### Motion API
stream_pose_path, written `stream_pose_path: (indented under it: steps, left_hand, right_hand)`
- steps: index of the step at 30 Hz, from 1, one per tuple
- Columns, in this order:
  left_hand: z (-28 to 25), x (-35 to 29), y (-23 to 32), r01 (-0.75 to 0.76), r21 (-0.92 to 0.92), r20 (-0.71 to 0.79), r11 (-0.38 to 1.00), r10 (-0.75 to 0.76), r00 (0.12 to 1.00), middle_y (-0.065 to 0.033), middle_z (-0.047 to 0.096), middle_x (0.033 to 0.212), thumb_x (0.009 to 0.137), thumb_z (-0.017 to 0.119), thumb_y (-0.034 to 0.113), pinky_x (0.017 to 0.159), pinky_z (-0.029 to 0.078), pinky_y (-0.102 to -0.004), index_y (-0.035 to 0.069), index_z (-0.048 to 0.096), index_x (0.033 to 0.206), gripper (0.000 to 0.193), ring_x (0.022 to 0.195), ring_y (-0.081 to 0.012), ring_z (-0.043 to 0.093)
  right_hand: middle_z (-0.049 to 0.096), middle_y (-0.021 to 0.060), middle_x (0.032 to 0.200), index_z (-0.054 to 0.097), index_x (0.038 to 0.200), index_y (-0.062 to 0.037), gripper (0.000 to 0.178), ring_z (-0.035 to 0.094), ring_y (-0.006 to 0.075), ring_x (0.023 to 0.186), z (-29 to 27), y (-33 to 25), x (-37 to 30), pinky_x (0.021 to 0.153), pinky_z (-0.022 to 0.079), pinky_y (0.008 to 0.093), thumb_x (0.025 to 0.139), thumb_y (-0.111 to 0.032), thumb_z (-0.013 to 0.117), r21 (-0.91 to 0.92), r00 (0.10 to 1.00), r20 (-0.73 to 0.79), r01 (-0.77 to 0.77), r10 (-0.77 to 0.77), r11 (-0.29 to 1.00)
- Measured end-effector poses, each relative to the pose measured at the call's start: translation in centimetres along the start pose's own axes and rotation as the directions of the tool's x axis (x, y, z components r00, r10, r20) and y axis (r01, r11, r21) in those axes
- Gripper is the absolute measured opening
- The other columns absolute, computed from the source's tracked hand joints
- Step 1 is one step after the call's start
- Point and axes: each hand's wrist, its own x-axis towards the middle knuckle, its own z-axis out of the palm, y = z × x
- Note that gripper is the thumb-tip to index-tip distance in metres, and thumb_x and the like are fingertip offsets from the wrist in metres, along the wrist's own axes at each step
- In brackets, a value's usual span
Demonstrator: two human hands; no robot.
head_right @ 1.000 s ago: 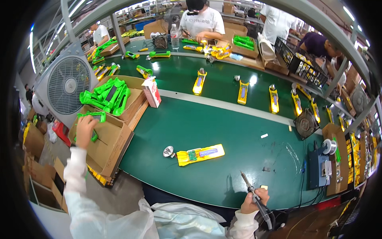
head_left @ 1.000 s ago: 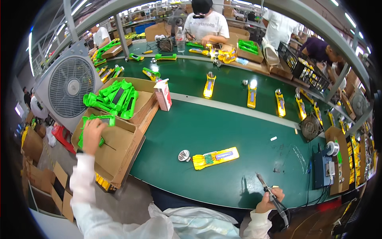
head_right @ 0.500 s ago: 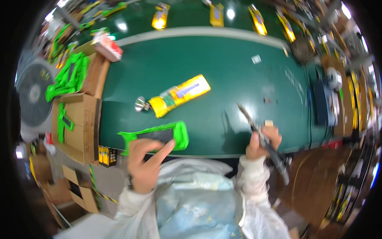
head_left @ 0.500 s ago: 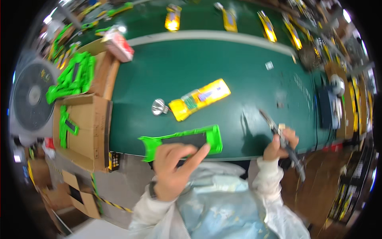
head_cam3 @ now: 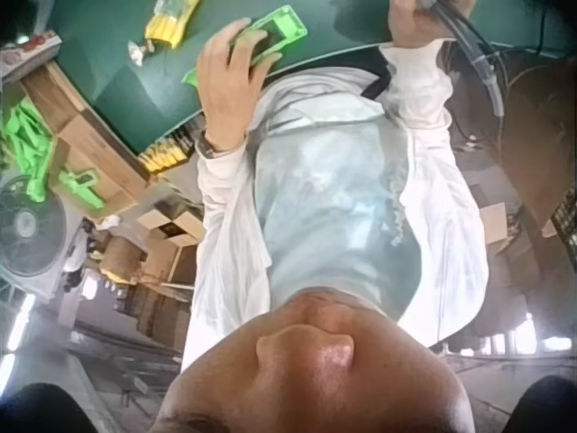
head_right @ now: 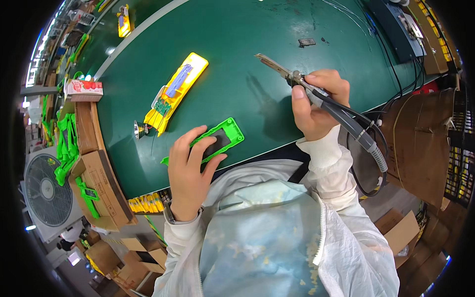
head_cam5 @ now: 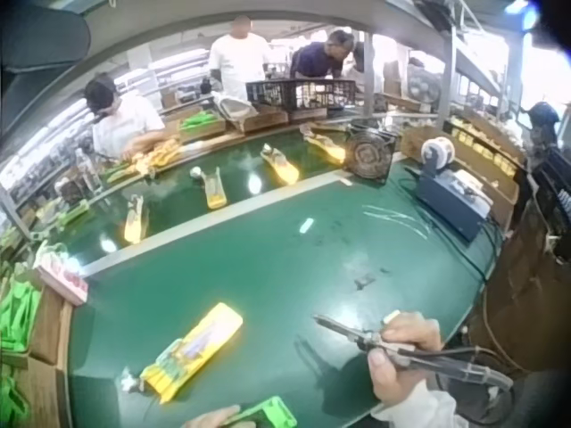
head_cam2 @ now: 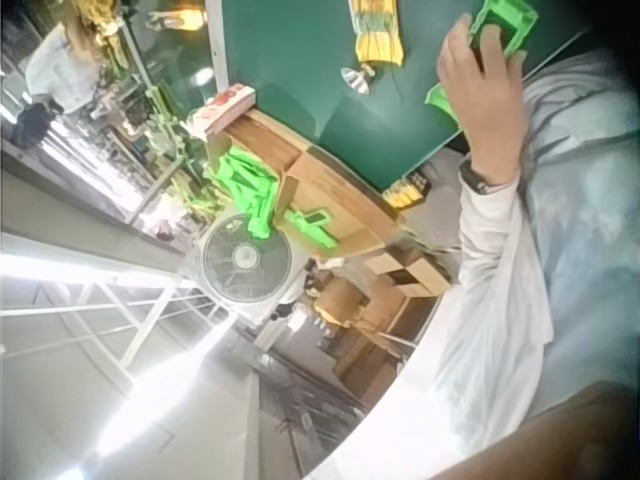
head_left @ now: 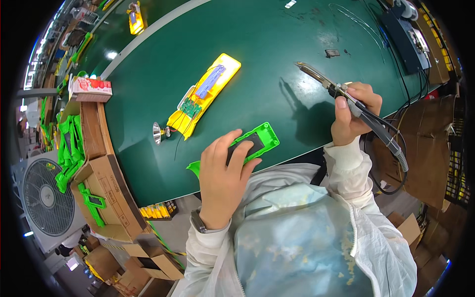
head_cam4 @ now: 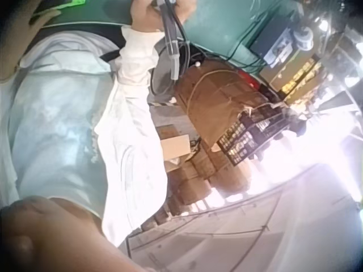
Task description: The person assembles flashlights by taking casing components, soldering internal wires using a soldering iron, joining the casing halves together by hand, and placing the assembled flashlights onto the conveyor belt.
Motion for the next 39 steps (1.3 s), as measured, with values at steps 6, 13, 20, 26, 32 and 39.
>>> stream_pose_path:
  steps: [6,13,20,26,32,39]
  left_hand:
    - [-1.3,1.2,0.7,-0.008,0.115,0.170,0.993,-0.011,0.985,-0.0048,0.050,0.094,0.061,0.069,0.012,0.064,0.044,-0.0301,0.013,0.055,0.104,0.046,0.080,-0.0207,0.053]
    - [-1.8,2.1,0.9,-0.102,0.217,0.275,0.971,0.040,0.960,-0.0045,0.048,0.090,0.061,0.069,0.012,0.061,0.044,-0.0308,0.016,0.055,0.107,0.049,0.078,-0.0196,0.052]
    - [-1.6,2.6,1.3,-0.130,0.266,0.302,0.955,0.046,0.952,-0.0043,0.051,0.093,0.060,0.070,0.015,0.056,0.047,-0.0300,0.013,0.056,0.099,0.041,0.077,-0.0202,0.055]
    - [-0.9,1.7,0.3,-0.147,0.214,0.199,0.966,0.105,0.974,-0.0067,0.055,0.092,0.060,0.071,0.016,0.054,0.048,-0.0305,0.011,0.059,0.092,0.035,0.073,-0.0222,0.057]
    - [-0.7,1.8,0.4,-0.133,0.207,0.173,0.969,0.097,0.980,-0.0065,0.054,0.091,0.060,0.071,0.016,0.054,0.048,-0.0298,0.011,0.060,0.096,0.038,0.071,-0.0218,0.056]
    - [-0.6,1.5,0.2,-0.201,0.240,0.174,0.950,0.162,0.971,-0.0088,0.053,0.092,0.058,0.070,0.014,0.056,0.049,-0.0289,0.006,0.058,0.096,0.040,0.074,-0.0207,0.056]
  right_hand:
    - [0.052,0.0116,0.079,0.045,0.091,-0.0012,0.028,0.051,0.0156,0.066,0.1,-0.2,-0.1,0.060,0.042,0.0257,0.067,0.000,0.060,0.032,1.000,-0.014,-0.011,0.011,0.999]
    - [0.053,0.0116,0.078,0.045,0.091,-0.0009,0.028,0.051,0.0152,0.064,0.2,0.1,0.0,0.059,0.042,0.0253,0.068,-0.001,0.060,0.020,1.000,-0.011,0.002,-0.002,1.000]
    - [0.053,0.0106,0.076,0.045,0.090,-0.0009,0.029,0.051,0.0153,0.064,0.1,0.2,0.2,0.059,0.042,0.0252,0.067,-0.002,0.062,0.028,1.000,-0.013,-0.003,0.003,1.000]
    - [0.053,0.0099,0.076,0.045,0.090,-0.0003,0.029,0.051,0.0151,0.064,-0.2,0.2,0.3,0.060,0.042,0.0250,0.067,0.000,0.062,0.036,1.000,0.003,0.019,-0.019,0.999]
    - [0.054,0.0104,0.075,0.045,0.089,0.0011,0.028,0.050,0.0141,0.062,0.1,0.4,0.3,0.058,0.042,0.0241,0.067,0.001,0.062,0.038,0.999,-0.007,0.047,-0.046,0.998]
    - [0.054,0.0131,0.077,0.047,0.087,0.0024,0.023,0.049,0.0160,0.067,0.1,0.4,0.2,0.064,0.040,0.0253,0.067,-0.001,0.058,-0.057,0.996,-0.067,0.048,-0.052,0.997]
